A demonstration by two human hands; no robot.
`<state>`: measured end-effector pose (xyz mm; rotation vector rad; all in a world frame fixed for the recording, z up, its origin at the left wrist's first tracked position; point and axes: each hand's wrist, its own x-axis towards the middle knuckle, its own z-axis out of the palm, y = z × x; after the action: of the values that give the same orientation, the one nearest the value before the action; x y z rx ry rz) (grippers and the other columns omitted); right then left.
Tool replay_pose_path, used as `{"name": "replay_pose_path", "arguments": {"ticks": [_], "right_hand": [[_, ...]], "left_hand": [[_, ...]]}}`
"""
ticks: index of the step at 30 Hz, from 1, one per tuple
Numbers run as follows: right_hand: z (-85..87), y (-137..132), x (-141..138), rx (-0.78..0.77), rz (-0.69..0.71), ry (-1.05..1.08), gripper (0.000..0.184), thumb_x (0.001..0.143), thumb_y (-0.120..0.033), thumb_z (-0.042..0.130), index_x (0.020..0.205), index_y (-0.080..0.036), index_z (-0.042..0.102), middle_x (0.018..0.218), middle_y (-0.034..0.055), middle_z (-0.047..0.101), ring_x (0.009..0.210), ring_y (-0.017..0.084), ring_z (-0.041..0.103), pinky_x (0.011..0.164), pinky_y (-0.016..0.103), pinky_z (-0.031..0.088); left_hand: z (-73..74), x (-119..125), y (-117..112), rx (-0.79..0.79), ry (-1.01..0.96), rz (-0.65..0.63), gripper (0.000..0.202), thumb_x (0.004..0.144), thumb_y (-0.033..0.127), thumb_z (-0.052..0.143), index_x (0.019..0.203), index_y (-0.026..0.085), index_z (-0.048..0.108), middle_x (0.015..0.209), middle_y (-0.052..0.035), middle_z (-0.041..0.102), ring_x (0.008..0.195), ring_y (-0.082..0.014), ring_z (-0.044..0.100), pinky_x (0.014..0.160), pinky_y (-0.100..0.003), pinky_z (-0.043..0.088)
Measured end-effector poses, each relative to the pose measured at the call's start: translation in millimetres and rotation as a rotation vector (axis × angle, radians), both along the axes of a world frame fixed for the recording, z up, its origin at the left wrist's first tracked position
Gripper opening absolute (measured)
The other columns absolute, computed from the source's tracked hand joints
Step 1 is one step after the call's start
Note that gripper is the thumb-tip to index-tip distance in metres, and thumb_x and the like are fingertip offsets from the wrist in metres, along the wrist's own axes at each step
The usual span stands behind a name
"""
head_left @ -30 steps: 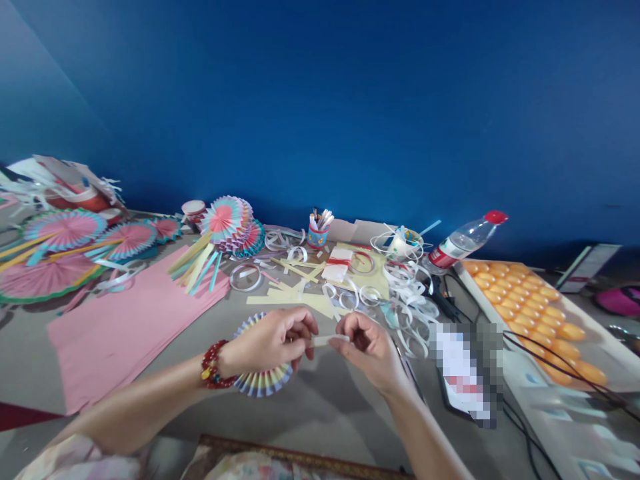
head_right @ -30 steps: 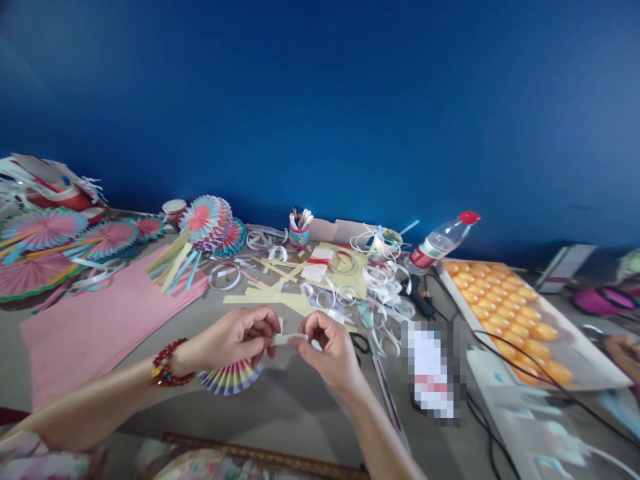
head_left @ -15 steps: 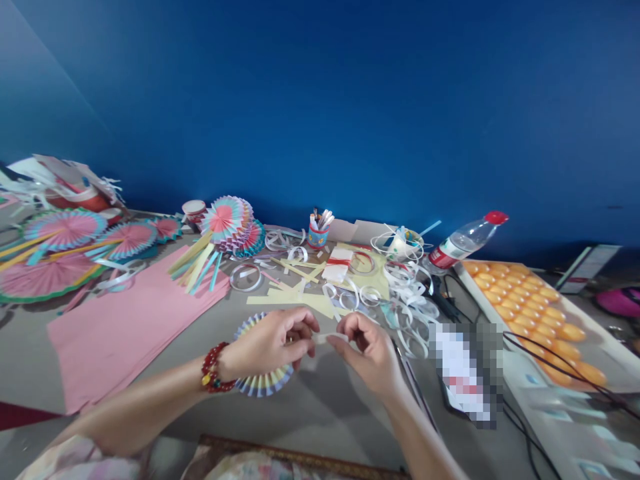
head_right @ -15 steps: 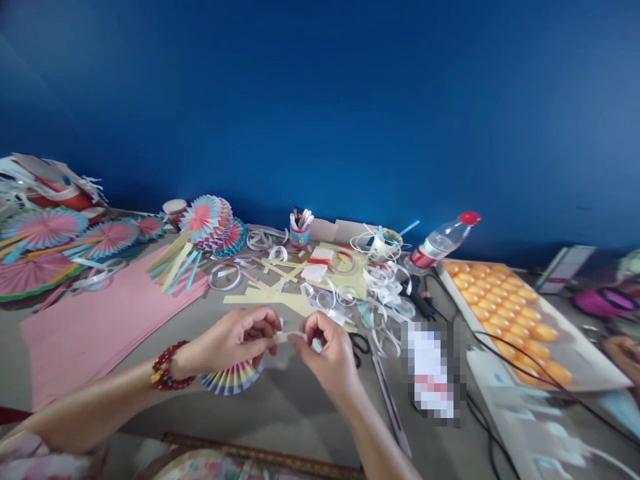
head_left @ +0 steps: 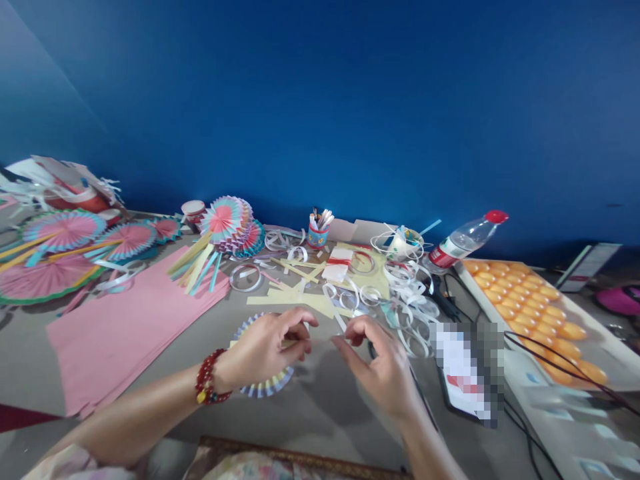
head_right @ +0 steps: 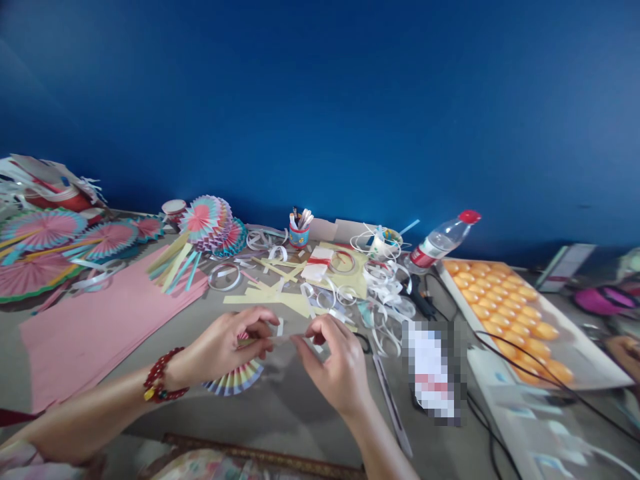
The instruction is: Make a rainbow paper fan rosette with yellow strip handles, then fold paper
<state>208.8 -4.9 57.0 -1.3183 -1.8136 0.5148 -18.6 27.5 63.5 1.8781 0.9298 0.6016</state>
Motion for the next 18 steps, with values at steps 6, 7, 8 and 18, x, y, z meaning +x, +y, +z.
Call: {"name": "replay_pose_path", "arguments": {"ticks": [6, 7, 8, 18], "right_hand": [[-4.7, -6.6, 15.0, 0.007, -0.132, 0.213, 0.013, 0.086, -0.027, 0.065, 0.097, -0.023, 0.058, 0.089, 0.0047, 0.062, 0.074, 0.018, 0.057, 0.069, 0.03, 0.046], [-7.5, -7.8, 13.8, -0.042, -0.106, 0.291, 0.013, 0.088, -0.028, 0.064, 0.098, -0.022, 0.059, 0.09, 0.0049, 0.062, 0.075, 0.017, 0.058, 0.069, 0.029, 0.047], [-10.9, -9.1, 10.8, -0.105, -0.059, 0.376, 0.013, 0.088, -0.029, 0.063, 0.099, -0.022, 0.06, 0.09, 0.0047, 0.061, 0.076, 0.017, 0.058, 0.067, 0.027, 0.047], [-36.7, -16.3, -38.2, -0.296, 0.139, 0.913, 0.01, 0.082, -0.024, 0.074, 0.083, -0.022, 0.063, 0.083, 0.0002, 0.061, 0.071, 0.013, 0.062, 0.063, 0.023, 0.05]], "left_hand": [[1.5, -2.0, -5.7, 0.009, -0.055, 0.025, 0.025, 0.09, 0.017, 0.056, 0.114, 0.022, 0.049, 0.08, 0.0015, 0.072, 0.07, -0.0125, 0.07, 0.068, -0.021, 0.053], [1.2, -1.8, -7.2, 0.018, -0.076, 0.033, 0.024, 0.091, 0.019, 0.056, 0.114, 0.022, 0.049, 0.08, 0.0017, 0.072, 0.07, -0.0122, 0.07, 0.069, -0.021, 0.054], [0.9, -1.5, -8.9, 0.033, -0.092, 0.041, 0.023, 0.092, 0.02, 0.056, 0.114, 0.022, 0.049, 0.08, 0.0019, 0.072, 0.07, -0.0118, 0.071, 0.07, -0.021, 0.054], [-5.1, 4.5, -22.2, 0.379, -0.075, 0.062, 0.02, 0.095, 0.017, 0.053, 0.114, 0.025, 0.051, 0.095, -0.001, 0.073, 0.082, -0.0126, 0.071, 0.074, -0.021, 0.053]]}}
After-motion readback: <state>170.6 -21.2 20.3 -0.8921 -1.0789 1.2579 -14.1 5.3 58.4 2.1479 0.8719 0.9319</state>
